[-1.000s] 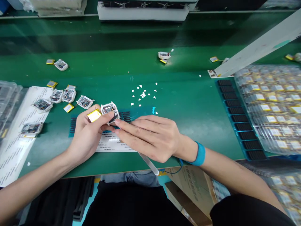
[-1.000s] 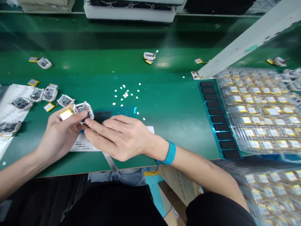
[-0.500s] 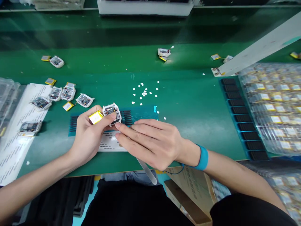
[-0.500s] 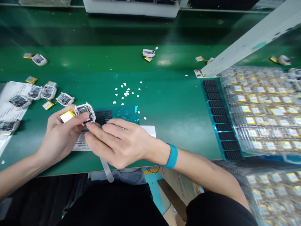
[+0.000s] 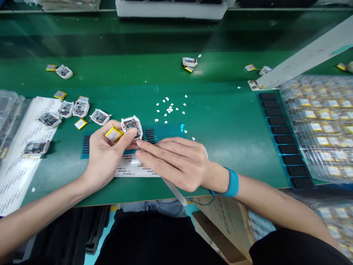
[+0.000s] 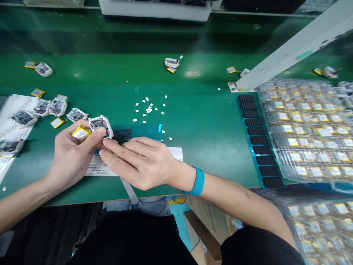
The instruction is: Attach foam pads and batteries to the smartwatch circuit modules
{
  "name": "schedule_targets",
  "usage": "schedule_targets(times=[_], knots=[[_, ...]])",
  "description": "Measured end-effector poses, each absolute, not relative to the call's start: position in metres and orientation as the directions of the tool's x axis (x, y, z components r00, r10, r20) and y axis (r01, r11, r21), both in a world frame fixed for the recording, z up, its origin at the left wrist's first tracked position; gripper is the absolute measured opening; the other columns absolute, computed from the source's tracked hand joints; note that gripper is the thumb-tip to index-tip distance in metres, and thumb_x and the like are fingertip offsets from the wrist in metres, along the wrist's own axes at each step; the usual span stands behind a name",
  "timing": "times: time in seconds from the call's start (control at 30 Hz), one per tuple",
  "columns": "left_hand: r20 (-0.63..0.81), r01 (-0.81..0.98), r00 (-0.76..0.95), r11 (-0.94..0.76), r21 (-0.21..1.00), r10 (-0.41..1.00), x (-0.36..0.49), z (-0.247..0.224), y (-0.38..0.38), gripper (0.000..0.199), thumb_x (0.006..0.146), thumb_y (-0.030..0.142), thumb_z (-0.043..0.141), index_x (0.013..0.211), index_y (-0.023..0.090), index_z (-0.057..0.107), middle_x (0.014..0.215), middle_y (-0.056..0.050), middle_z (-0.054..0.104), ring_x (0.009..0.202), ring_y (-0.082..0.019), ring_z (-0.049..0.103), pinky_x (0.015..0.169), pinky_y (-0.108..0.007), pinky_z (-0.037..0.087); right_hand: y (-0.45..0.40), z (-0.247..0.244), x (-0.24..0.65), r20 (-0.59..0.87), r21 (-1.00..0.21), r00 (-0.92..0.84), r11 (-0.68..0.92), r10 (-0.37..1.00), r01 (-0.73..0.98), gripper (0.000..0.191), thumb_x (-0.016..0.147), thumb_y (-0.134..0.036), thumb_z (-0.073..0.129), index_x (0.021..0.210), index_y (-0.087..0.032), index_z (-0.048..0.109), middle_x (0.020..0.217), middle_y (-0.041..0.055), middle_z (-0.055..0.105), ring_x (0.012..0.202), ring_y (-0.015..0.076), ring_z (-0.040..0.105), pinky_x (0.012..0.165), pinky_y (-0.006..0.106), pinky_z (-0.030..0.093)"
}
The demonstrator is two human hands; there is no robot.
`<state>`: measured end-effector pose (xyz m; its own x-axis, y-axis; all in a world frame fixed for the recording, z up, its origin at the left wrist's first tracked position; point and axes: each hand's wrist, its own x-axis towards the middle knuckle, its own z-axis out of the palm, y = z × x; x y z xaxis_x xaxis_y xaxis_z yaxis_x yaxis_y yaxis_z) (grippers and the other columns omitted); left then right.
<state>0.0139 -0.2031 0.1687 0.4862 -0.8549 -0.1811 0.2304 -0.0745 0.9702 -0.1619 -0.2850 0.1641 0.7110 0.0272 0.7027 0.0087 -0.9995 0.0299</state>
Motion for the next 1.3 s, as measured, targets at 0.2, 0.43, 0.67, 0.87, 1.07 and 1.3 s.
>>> schedule_targets(times=[0.2,0.43,0.67,0.87,1.07,1.3], knots=[[-0.209,0.276,0.468,-0.083,0.958,-0.858,0.012,0.174,-0.202,0.027,0.073,0.024,0.085,0.068,0.020,0.059,0.066,0.005,0.061,0.058,-0.008,0.058,0.057,-0.018,0.057,-0.285,0.171,-0.164,0.688,-0.001,0.726,-1.000,0.000,0.002,0.022,0.095,-0.018,0.065,0.114,-0.008,0.070,0.121,0.0110,0.070,0.091,0.0155,0.074,0.075,0.027,0.064],[-0.236,0.286,0.482,-0.103,0.953,-0.844,0.019,0.175,-0.207,0.028,0.067,0.025,0.089,0.072,0.020,0.061,0.068,0.005,0.067,0.058,-0.011,0.069,0.058,-0.018,0.061,-0.290,0.168,-0.163,0.700,-0.025,0.714,-0.999,0.012,0.041,0.025,0.090,-0.020,0.072,0.112,-0.008,0.070,0.118,0.0105,0.072,0.095,0.0172,0.075,0.079,0.028,0.066],[-0.205,0.202,0.397,-0.133,0.970,-0.895,0.031,0.174,-0.215,0.034,0.061,0.023,0.091,0.074,0.019,0.059,0.067,0.002,0.072,0.057,-0.013,0.072,0.056,-0.018,0.060,-0.295,0.166,-0.164,0.747,0.085,0.659,-0.996,0.087,0.034,0.018,0.093,-0.020,0.068,0.108,-0.010,0.072,0.115,0.0093,0.073,0.097,0.0144,0.074,0.085,0.027,0.065],[0.038,-0.434,0.309,-0.105,0.895,-0.950,0.081,0.175,-0.255,0.026,0.069,0.038,0.084,0.082,0.019,0.070,0.074,-0.005,0.074,0.068,-0.022,0.071,0.069,-0.033,0.056,-0.296,0.160,-0.159,0.769,0.106,0.627,-0.992,0.122,0.064,0.013,0.092,-0.019,0.069,0.101,-0.011,0.074,0.109,0.0083,0.076,0.087,0.0140,0.074,0.078,0.026,0.065],[0.233,-0.733,0.447,-0.205,0.649,-0.864,0.168,0.177,-0.314,0.011,0.067,0.024,0.080,0.072,0.019,0.071,0.082,-0.003,0.070,0.116,-0.032,0.056,0.106,-0.040,0.032,-0.297,0.153,-0.158,0.753,0.154,0.628,-0.980,0.197,0.123,0.013,0.094,-0.021,0.066,0.102,-0.013,0.073,0.107,0.0057,0.077,0.089,0.0132,0.073,0.077,0.025,0.062],[0.305,-0.672,0.579,-0.231,0.703,-0.756,0.236,0.171,-0.293,0.022,0.089,0.038,0.068,0.093,0.017,0.066,0.129,-0.005,0.061,0.139,-0.031,0.037,0.117,-0.053,0.019,-0.296,0.155,-0.157,0.728,0.152,0.658,-0.981,0.195,0.123,0.014,0.097,-0.024,0.064,0.102,-0.014,0.071,0.105,0.0022,0.077,0.088,0.0127,0.071,0.072,0.024,0.058]])
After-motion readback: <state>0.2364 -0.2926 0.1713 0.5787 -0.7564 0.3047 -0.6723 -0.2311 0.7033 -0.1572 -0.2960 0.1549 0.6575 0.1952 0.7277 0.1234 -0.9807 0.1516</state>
